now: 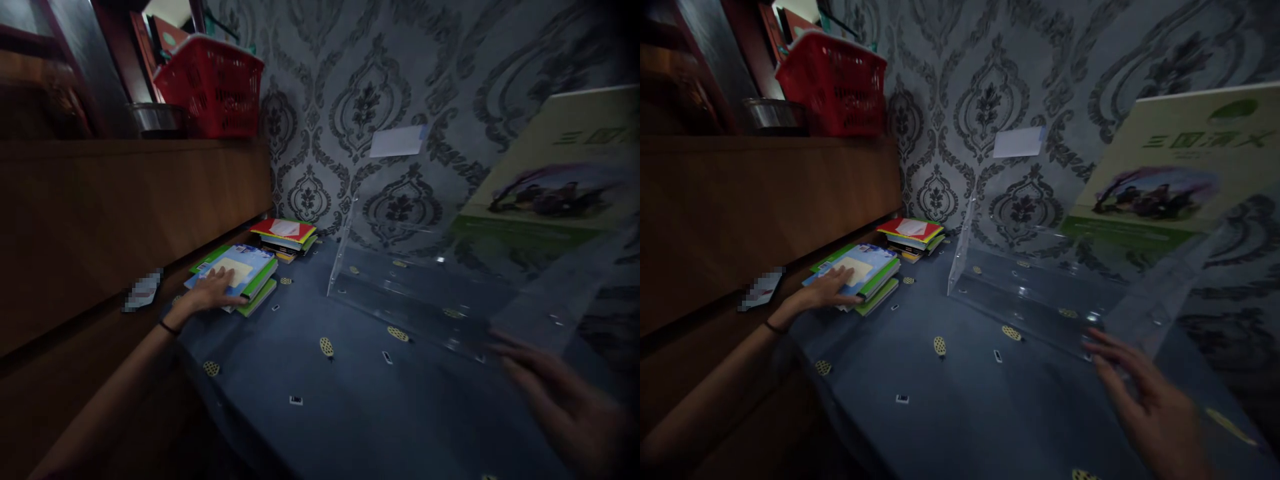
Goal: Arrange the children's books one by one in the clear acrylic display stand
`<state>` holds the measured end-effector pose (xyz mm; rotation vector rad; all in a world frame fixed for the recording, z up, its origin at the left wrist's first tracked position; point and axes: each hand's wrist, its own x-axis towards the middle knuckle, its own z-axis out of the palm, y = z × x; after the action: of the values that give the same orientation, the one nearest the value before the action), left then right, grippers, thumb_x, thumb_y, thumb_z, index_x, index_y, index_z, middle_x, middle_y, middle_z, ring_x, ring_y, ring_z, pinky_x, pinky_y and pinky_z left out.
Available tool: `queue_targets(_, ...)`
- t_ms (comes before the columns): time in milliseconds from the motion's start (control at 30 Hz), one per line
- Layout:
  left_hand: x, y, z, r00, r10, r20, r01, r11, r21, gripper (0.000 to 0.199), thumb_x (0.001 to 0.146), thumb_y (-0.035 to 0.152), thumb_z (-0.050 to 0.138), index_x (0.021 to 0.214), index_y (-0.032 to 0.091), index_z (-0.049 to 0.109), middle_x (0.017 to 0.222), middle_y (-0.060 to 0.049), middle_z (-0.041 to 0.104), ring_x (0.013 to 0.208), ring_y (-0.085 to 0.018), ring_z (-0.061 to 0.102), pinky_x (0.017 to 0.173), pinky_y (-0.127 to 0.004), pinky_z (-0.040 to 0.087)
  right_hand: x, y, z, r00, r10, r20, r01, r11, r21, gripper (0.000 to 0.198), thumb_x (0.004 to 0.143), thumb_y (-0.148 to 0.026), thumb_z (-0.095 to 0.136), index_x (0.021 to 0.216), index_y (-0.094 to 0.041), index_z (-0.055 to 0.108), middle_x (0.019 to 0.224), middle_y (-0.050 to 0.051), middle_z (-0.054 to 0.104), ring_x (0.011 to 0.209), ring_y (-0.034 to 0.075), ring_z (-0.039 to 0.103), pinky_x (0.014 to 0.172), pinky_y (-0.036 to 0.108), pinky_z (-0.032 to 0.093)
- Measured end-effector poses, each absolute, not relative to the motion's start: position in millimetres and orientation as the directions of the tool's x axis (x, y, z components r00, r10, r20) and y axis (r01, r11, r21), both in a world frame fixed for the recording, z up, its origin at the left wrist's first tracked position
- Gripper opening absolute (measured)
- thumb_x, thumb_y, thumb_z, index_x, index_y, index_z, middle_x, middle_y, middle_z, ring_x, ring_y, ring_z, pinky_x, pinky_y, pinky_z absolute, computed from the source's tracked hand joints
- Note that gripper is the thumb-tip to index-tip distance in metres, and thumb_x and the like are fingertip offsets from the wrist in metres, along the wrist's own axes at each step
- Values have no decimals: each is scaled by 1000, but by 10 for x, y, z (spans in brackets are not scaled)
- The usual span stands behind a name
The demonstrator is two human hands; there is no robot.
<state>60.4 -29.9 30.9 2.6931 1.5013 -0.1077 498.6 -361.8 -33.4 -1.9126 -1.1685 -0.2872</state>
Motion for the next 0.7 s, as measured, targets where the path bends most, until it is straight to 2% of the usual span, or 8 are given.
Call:
queue_targets(67, 587, -388, 299, 507, 847, -159, 854, -519, -39, 101, 79, 68, 60, 157, 15, 25, 163, -26, 19, 149, -50, 20, 109, -60, 36, 4724, -3542, -430, 477, 688, 547, 795, -73, -603, 44, 86, -72, 50, 87, -34, 72, 118, 13, 73, 109, 35, 69, 93, 52, 55)
queue_targets(133, 604, -494, 312, 505, 843, -184, 845, -527, -96, 93, 83, 58, 59, 157, 14, 23, 163, -27, 19, 147, -50, 25, 106, -59, 39, 4458, -3453, -496, 406, 762, 504, 777, 3, -630, 41, 88, -66, 53, 89, -32, 75, 118, 13, 73, 110, 35, 69, 95, 54, 55)
queue_targets(233, 618, -650, 379, 578, 806, -124, 795, -591, -138, 64, 90, 31, 51, 149, 9, 37, 152, -29, 42, 135, -43, 50, 100, -50, 45, 4085, -3320, -576, 302, 837, 457, 760, 79, -645, 40, 91, -60, 52, 92, -29, 78, 118, 12, 73, 111, 33, 69, 98, 54, 55)
queue_targets(300, 602, -747, 446, 630, 772, -76, 762, -635, -130, 44, 91, 15, 43, 134, 9, 52, 132, -25, 61, 118, -35, 64, 94, -43, 49, 3871, -3244, -616, 241, 871, 429, 735, 124, -666, 42, 91, -60, 51, 92, -28, 78, 116, 12, 74, 111, 33, 69, 100, 55, 54)
queue_targets(433, 572, -931, 585, 558, 828, 56, 824, -545, -153, 32, 99, 15, 31, 114, 12, 59, 102, -18, 73, 99, -32, 71, 79, -38, 51, 3516, -3136, -618, 175, 931, 319, 616, 149, -774, 44, 91, -61, 52, 92, -26, 79, 113, 13, 74, 111, 32, 68, 103, 56, 50)
queue_targets(567, 670, -1164, 680, 451, 880, 148, 888, -426, -173, 33, 105, 30, 28, 121, 15, 53, 100, -17, 74, 96, -34, 72, 73, -38, 50, 3211, -3000, -536, 184, 973, 139, 312, 77, -947, 49, 85, -66, 60, 99, -23, 78, 117, 15, 73, 114, 33, 66, 102, 52, 50)
queue_targets(633, 775, -1350, 690, 473, 872, 123, 876, -452, -168, 33, 106, 30, 28, 121, 16, 53, 98, -15, 75, 96, -34, 73, 72, -38, 51, 3069, -2879, -485, 176, 984, 21, 38, 15, -999, 56, 79, -69, 67, 108, -22, 76, 122, 15, 72, 114, 33, 66, 99, 50, 52)
queue_targets(700, 897, -1600, 653, 553, 831, 65, 828, -539, -153, 30, 105, 26, 29, 120, 17, 53, 98, -14, 75, 95, -32, 73, 71, -37, 51, 2945, -2735, -433, 121, 989, -90, -278, -53, -959, 62, 74, -70, 73, 114, -22, 73, 125, 15, 70, 112, 32, 68, 95, 48, 55)
